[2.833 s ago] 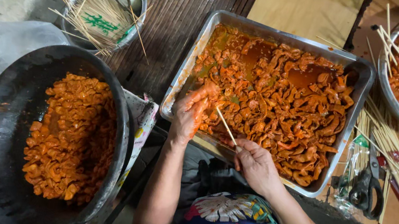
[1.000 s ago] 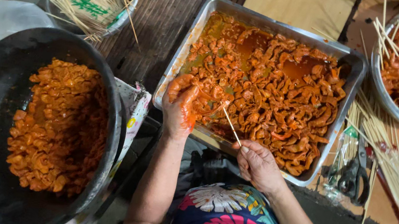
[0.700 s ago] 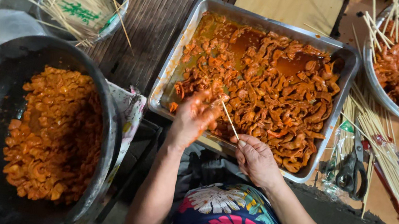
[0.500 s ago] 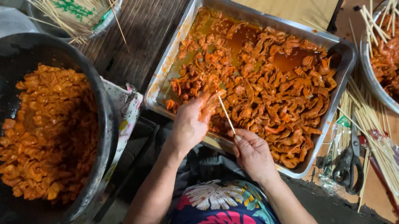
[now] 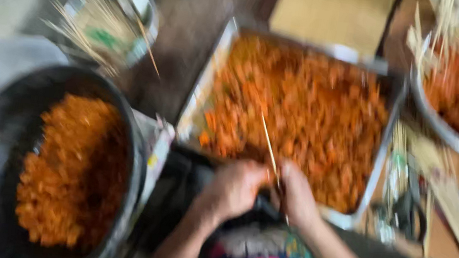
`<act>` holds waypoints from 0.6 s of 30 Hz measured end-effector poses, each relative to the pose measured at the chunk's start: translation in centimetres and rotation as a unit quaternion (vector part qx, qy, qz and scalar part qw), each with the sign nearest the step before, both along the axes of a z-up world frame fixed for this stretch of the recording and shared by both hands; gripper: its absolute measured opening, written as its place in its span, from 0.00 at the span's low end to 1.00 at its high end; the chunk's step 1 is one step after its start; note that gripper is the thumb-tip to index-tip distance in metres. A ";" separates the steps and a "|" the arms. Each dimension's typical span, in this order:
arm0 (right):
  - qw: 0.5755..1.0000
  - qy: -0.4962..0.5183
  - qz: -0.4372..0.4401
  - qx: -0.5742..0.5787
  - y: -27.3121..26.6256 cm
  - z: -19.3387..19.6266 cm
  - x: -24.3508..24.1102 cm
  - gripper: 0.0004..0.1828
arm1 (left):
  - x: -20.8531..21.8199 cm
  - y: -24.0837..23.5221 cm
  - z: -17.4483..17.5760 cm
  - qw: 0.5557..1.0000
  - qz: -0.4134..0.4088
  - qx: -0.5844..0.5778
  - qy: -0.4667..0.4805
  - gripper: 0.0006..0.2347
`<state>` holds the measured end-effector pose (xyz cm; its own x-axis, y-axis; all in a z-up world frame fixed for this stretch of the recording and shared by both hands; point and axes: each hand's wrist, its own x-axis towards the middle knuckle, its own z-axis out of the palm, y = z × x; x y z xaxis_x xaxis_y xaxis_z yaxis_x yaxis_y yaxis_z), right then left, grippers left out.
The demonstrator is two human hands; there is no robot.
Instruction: The person threads pieces of marinated meat onto wooden skewers by hand, picking meat from a metal tray and placing the completed skewers into a bowl.
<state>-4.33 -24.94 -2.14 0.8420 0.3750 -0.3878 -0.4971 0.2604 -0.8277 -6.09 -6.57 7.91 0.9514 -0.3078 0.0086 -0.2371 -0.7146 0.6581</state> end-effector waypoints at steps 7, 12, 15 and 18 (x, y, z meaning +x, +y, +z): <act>0.989 -0.099 0.094 -0.047 -0.8 0.9 1.8 0.16 | -1.5 -0.1 -0.3 0.998 -0.004 -0.020 -0.057 0.11; 0.995 0.037 -0.057 -0.074 -0.9 3.0 3.7 0.11 | -2.0 -0.1 -1.6 0.995 -0.015 0.071 0.074 0.04; 0.991 -0.007 -0.137 -0.007 -1.3 4.1 6.3 0.09 | -1.5 0.4 -0.9 0.994 0.006 0.040 0.103 0.11; 0.977 -0.061 -0.204 0.001 -2.4 4.9 8.3 0.08 | -0.3 2.2 -1.2 0.987 0.071 0.097 0.107 0.08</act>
<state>3.96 -27.36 2.74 0.9616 -0.0016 -0.2744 -0.2487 0.4173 -0.8741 -6.38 -4.36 6.72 0.9585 -0.1478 -0.2438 0.0039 -0.8482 0.5297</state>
